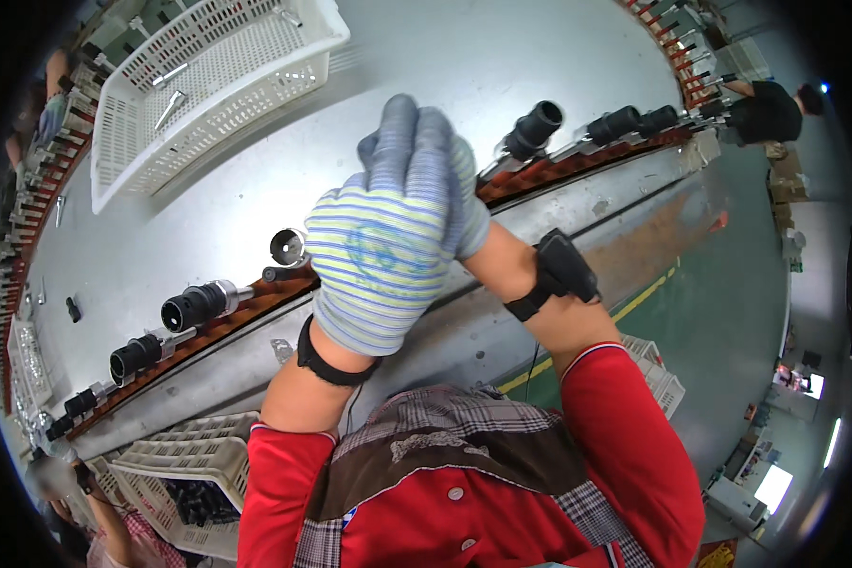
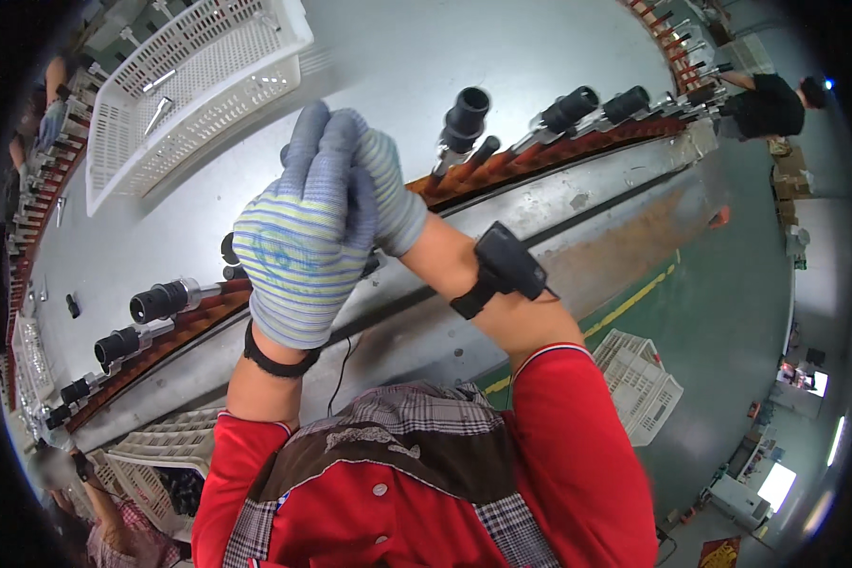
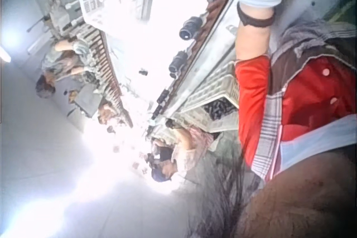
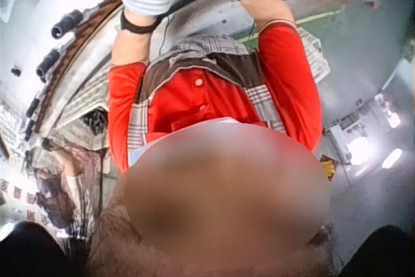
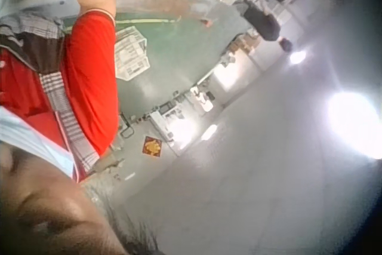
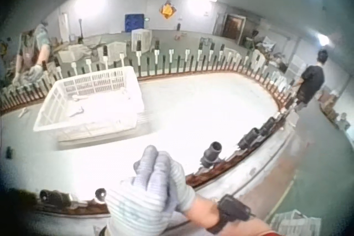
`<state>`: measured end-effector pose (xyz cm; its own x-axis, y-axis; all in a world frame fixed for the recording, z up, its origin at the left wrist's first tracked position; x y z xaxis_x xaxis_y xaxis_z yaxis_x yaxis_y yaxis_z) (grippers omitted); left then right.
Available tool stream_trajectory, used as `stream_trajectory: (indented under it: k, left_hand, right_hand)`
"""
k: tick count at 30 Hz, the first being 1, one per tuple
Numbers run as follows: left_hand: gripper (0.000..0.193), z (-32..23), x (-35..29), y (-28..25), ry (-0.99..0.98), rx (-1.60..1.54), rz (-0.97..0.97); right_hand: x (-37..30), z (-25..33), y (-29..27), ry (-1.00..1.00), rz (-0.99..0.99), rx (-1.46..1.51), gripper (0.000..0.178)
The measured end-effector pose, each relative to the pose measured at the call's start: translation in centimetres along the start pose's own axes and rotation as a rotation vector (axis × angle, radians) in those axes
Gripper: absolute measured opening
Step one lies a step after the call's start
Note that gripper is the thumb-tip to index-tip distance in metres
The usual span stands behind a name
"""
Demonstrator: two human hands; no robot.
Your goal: Assembling plastic components onto a specialized manufacturing rack.
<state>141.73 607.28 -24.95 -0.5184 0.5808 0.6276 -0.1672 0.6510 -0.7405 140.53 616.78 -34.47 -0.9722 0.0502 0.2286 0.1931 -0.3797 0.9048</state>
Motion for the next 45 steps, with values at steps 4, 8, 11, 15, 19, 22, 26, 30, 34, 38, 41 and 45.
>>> stream_trajectory:
  k: [4,8,11,15,19,22,26,30,34,38,41,45]
  left_hand:
    - [0.036,2.0,-2.7,-1.7,-0.043,0.017,-0.068]
    - [0.037,3.2,-6.7,-5.8,-0.072,-0.099,-0.027]
    - [0.067,2.0,-12.1,-9.9,-0.359,-0.425,-0.109]
    - [0.082,0.4,-19.5,-12.3,-0.548,-0.896,0.152]
    - [0.087,-1.8,-23.3,-12.0,-0.538,-0.982,0.350]
    - [0.091,-2.4,-24.5,-10.4,-0.494,-0.956,0.386]
    - [0.096,-5.2,-23.1,-10.7,-0.456,-0.841,0.362]
    - [0.081,-6.1,-20.5,-8.9,-0.517,-0.832,0.366]
    - [0.065,-8.5,-18.2,-5.9,-0.453,-0.810,0.411]
    - [0.050,-10.3,-16.1,-2.2,-0.259,-0.614,0.510]
    - [0.048,-10.9,-14.6,-0.6,-0.308,-0.556,0.462]
    - [0.042,-10.7,-12.3,2.4,-0.508,-0.618,0.456]
  right_hand:
    - [-0.2,-3.1,1.7,-0.153,-0.267,-0.673,0.018]
    - [-1.1,-7.3,3.5,-0.399,-0.183,-1.084,0.038]
    - [-8.5,-8.1,10.8,-0.567,-0.270,-1.672,0.061]
    - [-18.3,-13.5,11.4,-0.167,-0.162,-1.322,0.053]
    - [-24.5,-18.1,10.0,0.101,-0.299,-0.584,0.036]
    - [-26.0,-17.0,9.3,-0.020,-0.298,-0.633,0.028]
    - [-25.6,-9.3,11.0,-0.068,-0.537,-0.784,0.024]
    - [-25.7,5.0,4.9,-0.463,-0.884,-1.055,0.017]
    - [-19.9,16.9,2.4,-0.866,-0.619,-0.478,0.019]
    - [-12.5,22.0,2.1,-0.837,-0.608,-0.836,0.026]
    - [-9.8,23.9,-1.8,-0.627,-0.675,-0.924,0.029]
    - [-8.8,24.0,-3.9,-0.521,-0.687,-0.860,0.027]
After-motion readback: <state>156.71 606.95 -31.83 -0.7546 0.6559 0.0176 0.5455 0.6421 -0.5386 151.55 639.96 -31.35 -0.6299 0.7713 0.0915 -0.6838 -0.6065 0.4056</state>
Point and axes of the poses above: each hand's wrist, its own x-axis towards the middle knuckle, its own y-axis out of the palm, z = x × y, the point moved 1 cm from there along x, towards the middle knuckle, and after that the axes turned 3 degrees about x, right-handed, at the moved point
